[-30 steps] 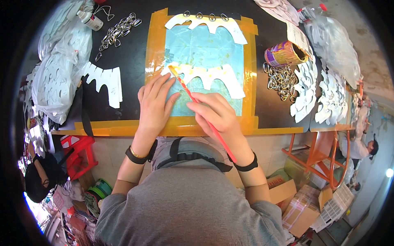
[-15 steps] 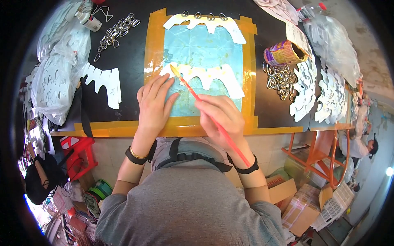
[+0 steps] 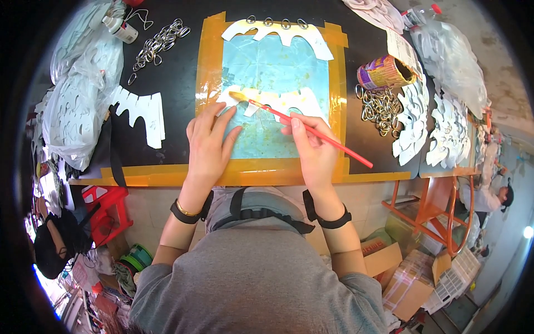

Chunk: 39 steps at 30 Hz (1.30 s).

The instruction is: Applying glue and attaching components for shoe manufacturing using a brush.

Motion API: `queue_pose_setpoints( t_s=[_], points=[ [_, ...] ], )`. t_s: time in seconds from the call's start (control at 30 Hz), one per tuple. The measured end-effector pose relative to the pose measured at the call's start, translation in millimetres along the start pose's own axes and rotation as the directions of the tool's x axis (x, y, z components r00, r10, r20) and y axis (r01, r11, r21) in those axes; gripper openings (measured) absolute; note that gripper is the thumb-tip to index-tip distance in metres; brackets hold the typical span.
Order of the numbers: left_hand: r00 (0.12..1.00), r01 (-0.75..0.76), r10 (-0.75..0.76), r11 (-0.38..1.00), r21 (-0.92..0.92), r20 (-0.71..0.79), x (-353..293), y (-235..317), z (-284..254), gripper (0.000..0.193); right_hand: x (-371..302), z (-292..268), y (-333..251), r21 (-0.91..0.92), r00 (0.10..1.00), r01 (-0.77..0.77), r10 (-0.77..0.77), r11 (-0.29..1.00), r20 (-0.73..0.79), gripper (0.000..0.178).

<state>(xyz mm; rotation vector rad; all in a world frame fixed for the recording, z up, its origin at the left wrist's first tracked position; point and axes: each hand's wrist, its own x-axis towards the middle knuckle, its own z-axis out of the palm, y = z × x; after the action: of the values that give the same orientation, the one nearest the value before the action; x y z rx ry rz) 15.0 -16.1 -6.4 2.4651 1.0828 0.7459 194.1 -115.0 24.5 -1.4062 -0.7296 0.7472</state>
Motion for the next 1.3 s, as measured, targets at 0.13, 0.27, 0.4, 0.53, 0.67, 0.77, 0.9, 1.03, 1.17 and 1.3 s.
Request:
queue_pose_setpoints(
  t_s=[0.13, 0.27, 0.4, 0.53, 0.67, 0.77, 0.9, 1.03, 1.17, 1.3],
  points=[
    [1.0, -0.014, 0.014, 1.0, 0.01, 0.001, 0.8, -0.3, -0.8, 0.037, 7.9, 6.5, 4.3, 0.116, 0.994, -0.112, 0.111, 0.987, 0.018, 0.02],
    [1.0, -0.009, 0.009, 1.0, -0.004, -0.007, 1.1, 0.0, -0.8, 0.037, 14.8, 13.8, 4.3, 0.283, 0.982, -0.187, 0.189, 0.941, 0.022, 0.018],
    [1.0, -0.015, 0.015, 1.0, 0.011, -0.007, 1.2, -0.2, -0.5, 0.037, 20.4, 10.9, 8.5, 0.438, 0.971, -0.232, 0.233, 0.869, 0.051, 0.014],
    [1.0, -0.027, 0.027, 0.999, 0.021, -0.003, 2.7, 0.4, -0.7, 0.038, 26.4, 10.8, -3.4, 0.6, 0.94, -0.326, 0.319, 0.731, 0.123, 0.012],
    [0.999, -0.036, 0.036, 0.999, 0.037, 0.009, 2.5, 1.3, -0.6, 0.039, 31.8, -3.7, -23.8, 0.742, 0.943, -0.319, 0.278, 0.589, 0.184, 0.016],
    [0.999, -0.037, 0.036, 0.999, 0.033, 0.007, -0.1, -0.3, -0.2, 0.04, 25.1, -15.3, -48.7, 0.71, 0.994, -0.105, 0.059, 0.696, 0.089, 0.022],
    [1.0, -0.005, 0.005, 1.0, 0.017, 0.006, 1.0, 3.9, -3.5, 0.039, 7.1, -37.7, -47.7, 0.338, 0.993, 0.107, -0.086, 0.935, -0.077, 0.019],
    [1.0, -0.021, 0.023, 0.997, 0.069, -0.019, 2.2, 11.7, -10.9, 0.037, -20.8, -46.4, -37.8, -0.239, 0.972, 0.159, -0.194, 0.958, -0.129, 0.015],
    [0.997, -0.06, 0.061, 0.998, -0.013, 0.038, 8.9, 23.3, -10.0, 0.036, -30.5, -32.8, -25.0, -0.325, 0.929, 0.361, -0.367, 0.874, 0.044, 0.008],
    [0.992, -0.096, 0.096, 0.995, 0.002, 0.08, 6.9, 25.5, 5.3, 0.038, -23.3, -17.6, -29.3, -0.421, 0.856, 0.513, -0.479, 0.748, 0.193, 0.011]
  ],
)
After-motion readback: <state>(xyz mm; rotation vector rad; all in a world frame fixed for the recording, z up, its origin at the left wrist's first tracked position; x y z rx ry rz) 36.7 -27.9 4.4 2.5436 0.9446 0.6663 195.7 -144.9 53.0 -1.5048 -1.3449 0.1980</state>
